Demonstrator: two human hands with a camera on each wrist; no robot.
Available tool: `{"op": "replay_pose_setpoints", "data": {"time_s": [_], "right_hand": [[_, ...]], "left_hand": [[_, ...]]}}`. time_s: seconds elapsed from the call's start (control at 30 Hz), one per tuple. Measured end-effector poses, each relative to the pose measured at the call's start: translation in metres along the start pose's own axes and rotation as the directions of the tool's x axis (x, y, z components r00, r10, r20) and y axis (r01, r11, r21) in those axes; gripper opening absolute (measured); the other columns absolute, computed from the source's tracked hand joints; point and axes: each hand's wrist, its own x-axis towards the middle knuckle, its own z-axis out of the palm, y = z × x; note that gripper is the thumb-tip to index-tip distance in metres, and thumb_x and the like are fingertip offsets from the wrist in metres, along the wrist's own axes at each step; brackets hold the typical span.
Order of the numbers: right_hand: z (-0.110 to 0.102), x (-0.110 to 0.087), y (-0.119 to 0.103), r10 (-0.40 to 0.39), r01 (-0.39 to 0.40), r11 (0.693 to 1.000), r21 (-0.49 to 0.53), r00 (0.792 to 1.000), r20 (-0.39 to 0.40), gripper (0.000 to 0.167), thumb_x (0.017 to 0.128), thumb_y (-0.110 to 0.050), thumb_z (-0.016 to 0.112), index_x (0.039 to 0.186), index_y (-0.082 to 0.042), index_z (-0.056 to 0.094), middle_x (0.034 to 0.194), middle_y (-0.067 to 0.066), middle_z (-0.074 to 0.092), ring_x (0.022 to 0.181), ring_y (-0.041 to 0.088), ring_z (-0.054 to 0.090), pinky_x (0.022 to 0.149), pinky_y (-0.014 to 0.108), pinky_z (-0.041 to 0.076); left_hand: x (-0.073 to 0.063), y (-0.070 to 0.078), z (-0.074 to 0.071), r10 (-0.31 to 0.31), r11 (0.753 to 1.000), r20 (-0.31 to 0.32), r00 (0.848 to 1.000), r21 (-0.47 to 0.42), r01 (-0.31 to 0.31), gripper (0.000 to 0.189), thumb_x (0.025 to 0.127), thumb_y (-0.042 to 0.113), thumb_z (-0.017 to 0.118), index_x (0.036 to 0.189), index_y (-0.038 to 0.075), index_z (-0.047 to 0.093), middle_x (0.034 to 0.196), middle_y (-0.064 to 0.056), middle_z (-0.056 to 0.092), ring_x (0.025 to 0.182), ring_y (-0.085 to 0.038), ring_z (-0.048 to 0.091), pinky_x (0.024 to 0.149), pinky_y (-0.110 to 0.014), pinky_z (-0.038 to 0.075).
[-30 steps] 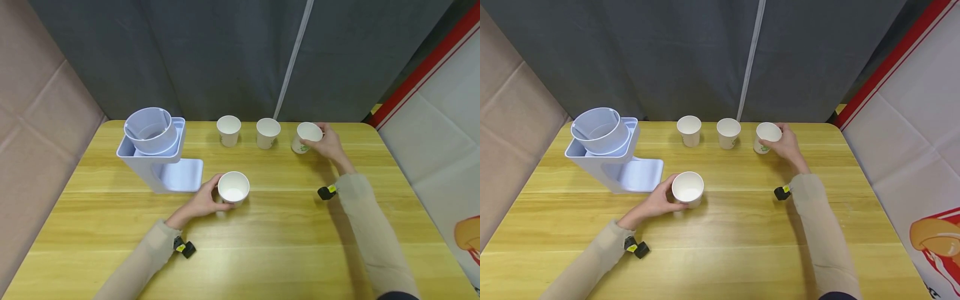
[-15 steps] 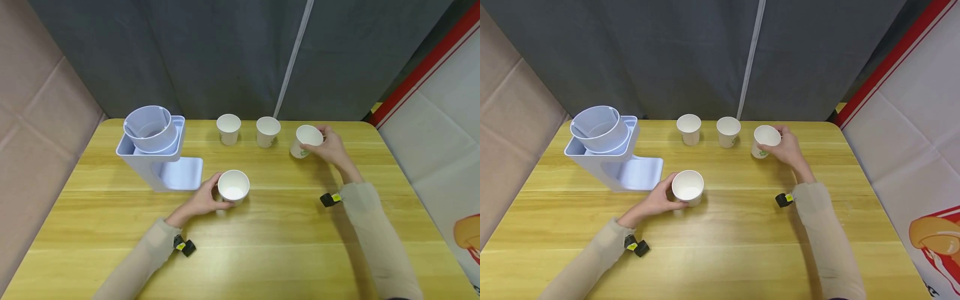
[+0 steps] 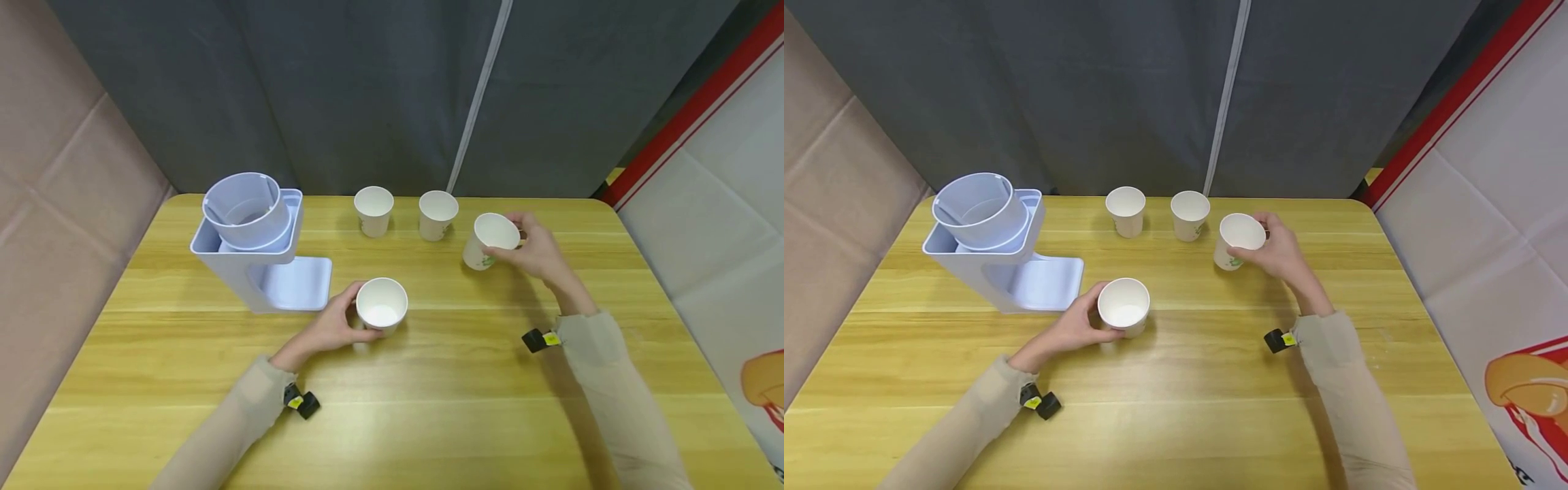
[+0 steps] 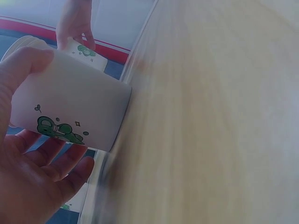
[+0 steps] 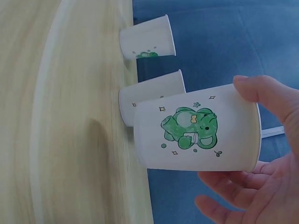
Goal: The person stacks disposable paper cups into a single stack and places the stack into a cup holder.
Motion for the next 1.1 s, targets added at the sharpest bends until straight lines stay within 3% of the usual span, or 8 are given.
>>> {"op": "replay_pose_setpoints", "data": {"time_s": [0.23, 0.8, 1.1], "right_hand": [[0.004, -0.010, -0.007, -0.008, 0.009, 0.999, -0.047, 1.000, 0.017, 0.069, 0.075, -0.017, 0.079, 0.128, 0.004, 0.042, 0.126, 0.020, 0.049, 0.106, 0.034, 0.048, 0.077, 0.034, 0.045], [0.018, -0.023, -0.036, -0.132, 0.133, 0.991, -0.005, 0.988, 0.074, 0.073, 0.068, -0.011, 0.084, 0.126, 0.004, 0.044, 0.117, 0.019, 0.056, 0.100, 0.031, 0.053, 0.085, 0.044, 0.046], [0.027, -0.025, -0.054, -0.198, 0.199, 0.980, 0.004, 0.975, 0.102, 0.073, 0.066, -0.009, 0.085, 0.126, 0.004, 0.046, 0.119, 0.017, 0.056, 0.100, 0.029, 0.055, 0.083, 0.044, 0.047]], "left_hand": [[0.000, 0.000, 0.000, -0.006, 1.000, -0.006, 1.000, -0.012, 0.006, 0.077, 0.064, 0.003, 0.084, 0.130, -0.001, 0.045, 0.127, -0.016, 0.053, 0.117, -0.030, 0.049, 0.102, -0.047, 0.035], [0.000, 0.001, 0.001, 0.000, 1.000, -0.014, 1.000, -0.031, -0.001, 0.074, 0.065, 0.003, 0.084, 0.128, -0.002, 0.046, 0.124, -0.018, 0.055, 0.113, -0.030, 0.052, 0.099, -0.048, 0.037], [0.000, 0.001, 0.000, 0.005, 1.000, -0.013, 1.000, -0.018, -0.005, 0.073, 0.065, 0.004, 0.084, 0.128, -0.002, 0.046, 0.124, -0.017, 0.055, 0.113, -0.030, 0.051, 0.099, -0.047, 0.038]]}}
